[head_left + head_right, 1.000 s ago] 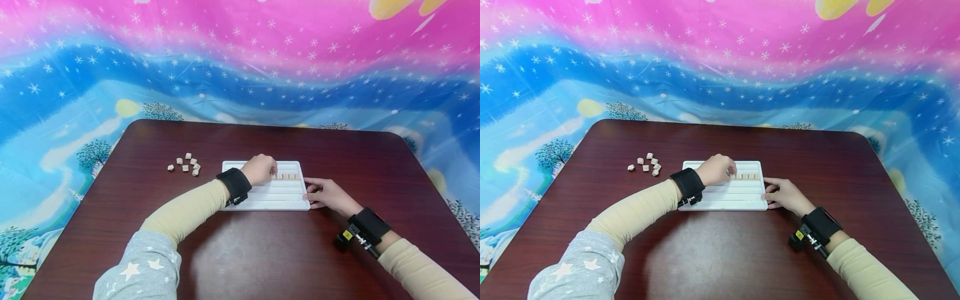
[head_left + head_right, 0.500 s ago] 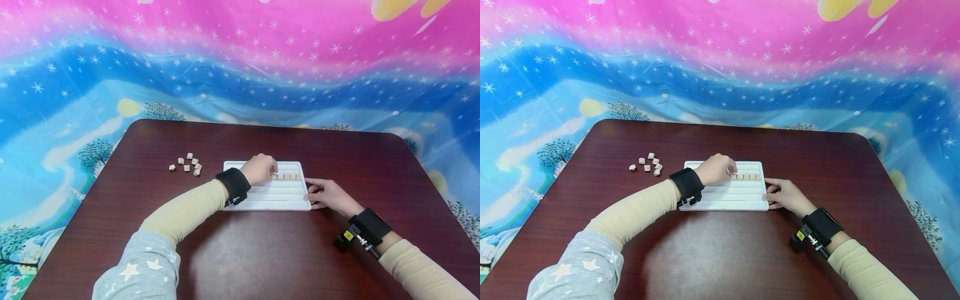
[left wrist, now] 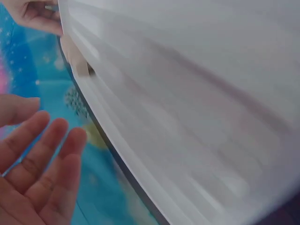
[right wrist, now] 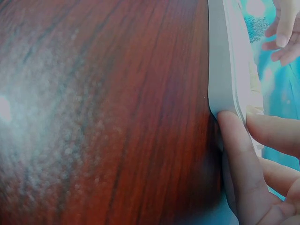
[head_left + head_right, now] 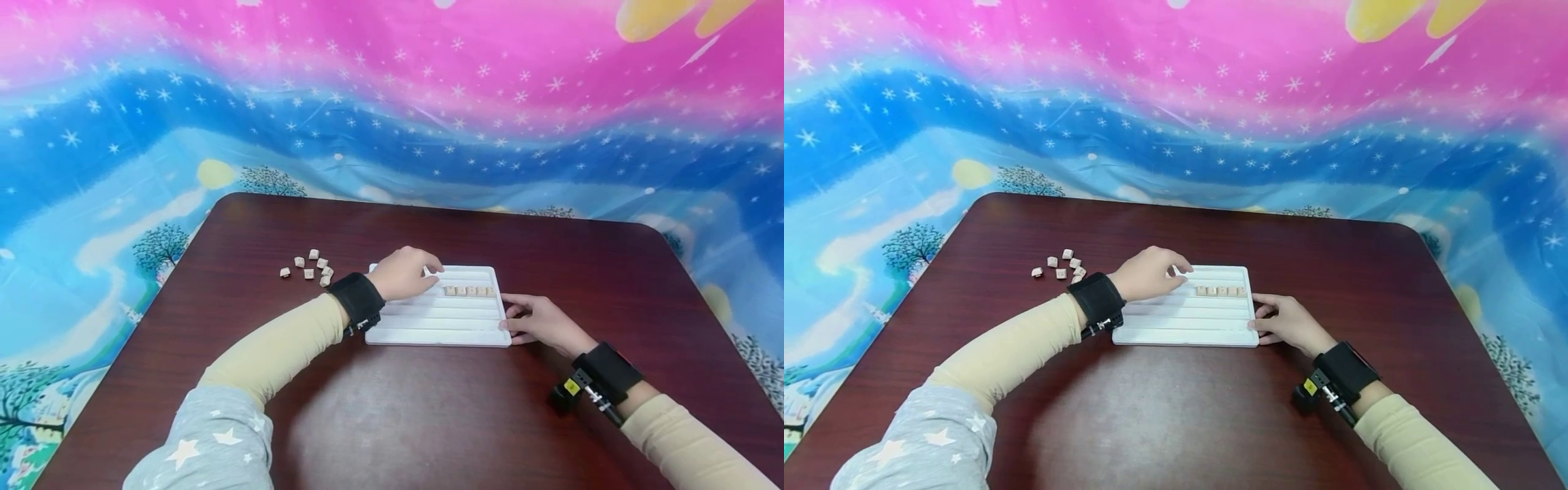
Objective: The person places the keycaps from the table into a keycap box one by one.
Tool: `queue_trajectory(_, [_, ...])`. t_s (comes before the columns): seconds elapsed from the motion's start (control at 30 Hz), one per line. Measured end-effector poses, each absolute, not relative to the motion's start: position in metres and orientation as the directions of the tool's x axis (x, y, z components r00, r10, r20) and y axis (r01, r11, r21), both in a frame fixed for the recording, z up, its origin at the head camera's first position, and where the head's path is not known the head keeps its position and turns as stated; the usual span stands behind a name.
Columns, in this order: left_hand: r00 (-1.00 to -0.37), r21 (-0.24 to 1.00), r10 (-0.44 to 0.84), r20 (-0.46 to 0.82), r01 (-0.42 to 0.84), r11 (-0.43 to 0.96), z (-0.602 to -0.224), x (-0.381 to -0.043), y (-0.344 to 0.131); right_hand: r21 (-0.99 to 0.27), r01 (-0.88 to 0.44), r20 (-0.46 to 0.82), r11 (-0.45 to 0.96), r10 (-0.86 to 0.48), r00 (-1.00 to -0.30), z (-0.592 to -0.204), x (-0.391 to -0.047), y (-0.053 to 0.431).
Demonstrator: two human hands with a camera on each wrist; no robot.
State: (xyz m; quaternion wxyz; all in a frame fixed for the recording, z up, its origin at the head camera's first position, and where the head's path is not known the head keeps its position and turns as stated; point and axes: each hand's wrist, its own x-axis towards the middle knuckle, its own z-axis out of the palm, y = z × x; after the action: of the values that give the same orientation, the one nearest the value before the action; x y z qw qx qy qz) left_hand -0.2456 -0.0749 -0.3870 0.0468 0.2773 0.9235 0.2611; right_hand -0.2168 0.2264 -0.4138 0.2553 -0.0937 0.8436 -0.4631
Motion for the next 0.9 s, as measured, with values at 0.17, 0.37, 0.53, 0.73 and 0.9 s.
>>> queue_trajectory(0.17, [-0.826,0.500,0.552,0.113,0.527,0.687,-0.384,-0.246,-0.097,-0.827,0.078,-0.344,0.556,-0.392,-0.853,-0.415,-0.217,0.227])
queue_trajectory(0.37, [-0.838,0.509,0.525,0.152,0.521,0.685,-0.381,-0.246,-0.128,-0.823,0.081,-0.348,0.562,-0.388,-0.853,-0.415,-0.218,0.227])
queue_trajectory(0.53, [-0.858,0.495,0.487,0.162,0.498,0.712,-0.377,-0.243,-0.157,-0.823,0.083,-0.350,0.562,-0.387,-0.853,-0.413,-0.218,0.226])
queue_trajectory(0.73, [-0.881,0.498,0.453,0.141,0.458,0.736,-0.380,-0.234,-0.195,-0.828,0.088,-0.354,0.553,-0.396,-0.847,-0.414,-0.217,0.226])
queue_trajectory(0.9, [-0.900,0.544,0.426,0.093,0.404,0.735,-0.385,-0.224,-0.222,-0.828,0.087,-0.352,0.554,-0.392,-0.850,-0.415,-0.217,0.228])
